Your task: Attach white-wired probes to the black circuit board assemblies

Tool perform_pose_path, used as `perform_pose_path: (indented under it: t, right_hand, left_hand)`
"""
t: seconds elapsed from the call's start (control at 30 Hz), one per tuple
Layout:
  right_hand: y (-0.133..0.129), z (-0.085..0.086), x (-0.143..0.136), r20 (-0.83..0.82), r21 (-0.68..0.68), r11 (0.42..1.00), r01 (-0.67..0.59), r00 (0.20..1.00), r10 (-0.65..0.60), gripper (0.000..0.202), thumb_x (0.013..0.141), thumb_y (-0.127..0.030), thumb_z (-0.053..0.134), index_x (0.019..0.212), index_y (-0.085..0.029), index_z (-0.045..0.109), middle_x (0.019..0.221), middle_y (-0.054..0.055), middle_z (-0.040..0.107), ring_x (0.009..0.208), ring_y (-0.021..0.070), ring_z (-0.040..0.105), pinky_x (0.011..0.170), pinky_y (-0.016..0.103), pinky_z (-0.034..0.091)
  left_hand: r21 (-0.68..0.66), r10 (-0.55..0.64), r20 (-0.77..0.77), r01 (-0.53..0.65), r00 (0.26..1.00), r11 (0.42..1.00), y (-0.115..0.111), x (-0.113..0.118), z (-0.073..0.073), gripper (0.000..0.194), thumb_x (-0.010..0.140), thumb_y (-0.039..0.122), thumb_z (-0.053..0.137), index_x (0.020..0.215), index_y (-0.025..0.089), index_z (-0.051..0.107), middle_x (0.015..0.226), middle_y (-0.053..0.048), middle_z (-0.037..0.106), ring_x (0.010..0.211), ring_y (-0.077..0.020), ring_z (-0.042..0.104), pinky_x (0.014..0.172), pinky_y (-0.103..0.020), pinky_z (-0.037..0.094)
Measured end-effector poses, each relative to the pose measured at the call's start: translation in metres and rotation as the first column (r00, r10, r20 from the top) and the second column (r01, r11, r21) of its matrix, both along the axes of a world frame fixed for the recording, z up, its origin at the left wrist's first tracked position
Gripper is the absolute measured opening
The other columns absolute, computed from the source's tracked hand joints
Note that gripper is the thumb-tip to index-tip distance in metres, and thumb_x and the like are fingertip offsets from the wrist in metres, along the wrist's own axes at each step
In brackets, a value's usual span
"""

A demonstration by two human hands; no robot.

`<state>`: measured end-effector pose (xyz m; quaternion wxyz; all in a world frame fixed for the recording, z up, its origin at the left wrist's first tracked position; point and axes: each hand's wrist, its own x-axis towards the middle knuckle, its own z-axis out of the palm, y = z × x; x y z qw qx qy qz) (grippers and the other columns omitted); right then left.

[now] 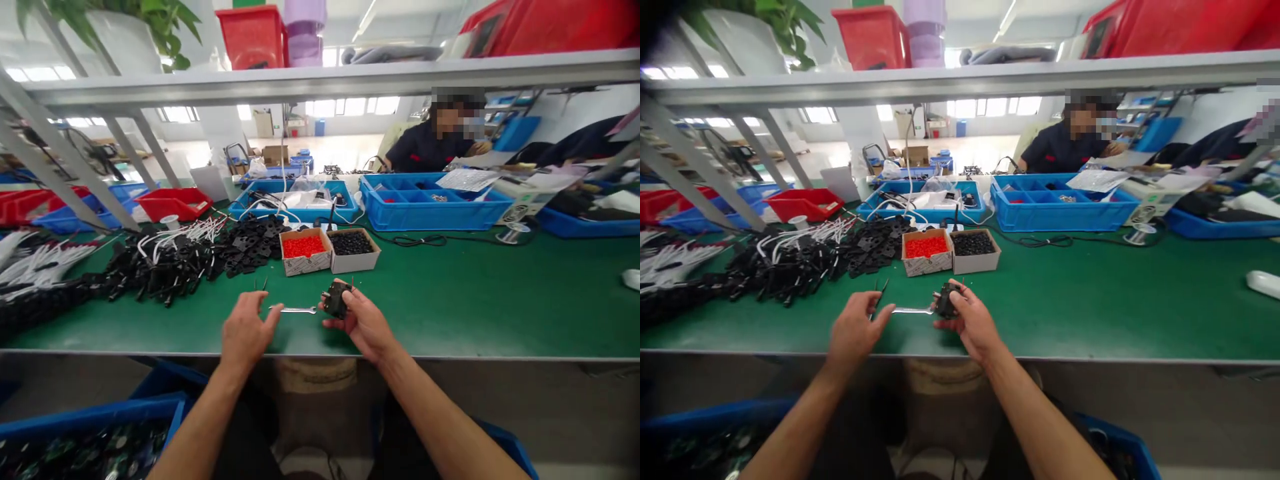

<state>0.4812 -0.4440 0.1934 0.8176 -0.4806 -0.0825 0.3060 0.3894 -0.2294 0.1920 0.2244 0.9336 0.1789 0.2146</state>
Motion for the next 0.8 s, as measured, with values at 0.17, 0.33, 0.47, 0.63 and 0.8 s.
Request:
perform_pose_path:
  t: [0.17,0.33,0.47,0.63,0.8]
  right_hand:
    - [-0.028,-0.006,0.022,-0.093,0.133,0.986,-0.1,0.989,0.113,0.07,0.085,-0.053,0.065,0.135,-0.013,0.038,0.134,0.018,0.044,0.106,0.0214,0.06,0.071,0.025,0.057]
    - [-0.039,-0.02,0.031,-0.12,0.112,0.992,-0.061,0.99,0.075,0.066,0.091,-0.054,0.055,0.14,-0.013,0.036,0.135,0.018,0.043,0.1,0.0172,0.062,0.072,0.023,0.056]
    - [-0.043,-0.026,0.034,-0.14,0.085,0.996,-0.014,0.99,0.026,0.064,0.092,-0.052,0.054,0.139,-0.012,0.037,0.133,0.018,0.045,0.1,0.0172,0.062,0.072,0.023,0.057]
    - [-0.042,-0.028,0.034,-0.115,0.084,0.996,-0.013,0.993,0.023,0.066,0.091,-0.052,0.055,0.139,-0.013,0.036,0.133,0.017,0.045,0.102,0.0178,0.062,0.072,0.022,0.057]
    - [-0.043,-0.025,0.028,-0.055,0.041,0.997,-0.058,0.997,0.06,0.067,0.09,-0.053,0.054,0.14,-0.012,0.036,0.132,0.016,0.047,0.103,0.0177,0.061,0.076,0.025,0.057]
  left_hand:
    - [0.232,0.137,-0.368,-0.051,0.92,0.971,0.059,0.02,-0.025,0.049,0.091,0.058,0.043,0.111,0.017,0.061,0.109,-0.011,0.056,0.104,-0.0286,0.056,0.086,-0.038,0.045]
    - [0.219,0.13,-0.335,-0.057,0.933,0.974,0.064,0.027,-0.029,0.035,0.094,0.043,0.039,0.098,0.018,0.063,0.104,-0.01,0.059,0.098,-0.0257,0.058,0.08,-0.035,0.043]
    - [-0.134,-0.029,-0.151,0.008,0.988,0.991,0.026,0.013,-0.01,0.025,0.093,0.039,0.044,0.096,0.017,0.054,0.08,-0.003,0.06,0.072,-0.0163,0.056,0.071,-0.028,0.041]
    - [-0.392,-0.438,-0.125,0.362,0.89,0.846,-0.049,-0.009,0.008,0.028,0.097,0.035,0.038,0.112,0.02,0.055,0.064,0.003,0.049,0.058,-0.0126,0.047,0.059,-0.025,0.031]
    - [-0.458,-0.488,-0.036,0.419,0.872,0.784,-0.064,-0.007,-0.006,0.031,0.097,0.032,0.04,0.118,0.021,0.06,0.077,0.001,0.059,0.069,-0.0121,0.053,0.066,-0.023,0.037]
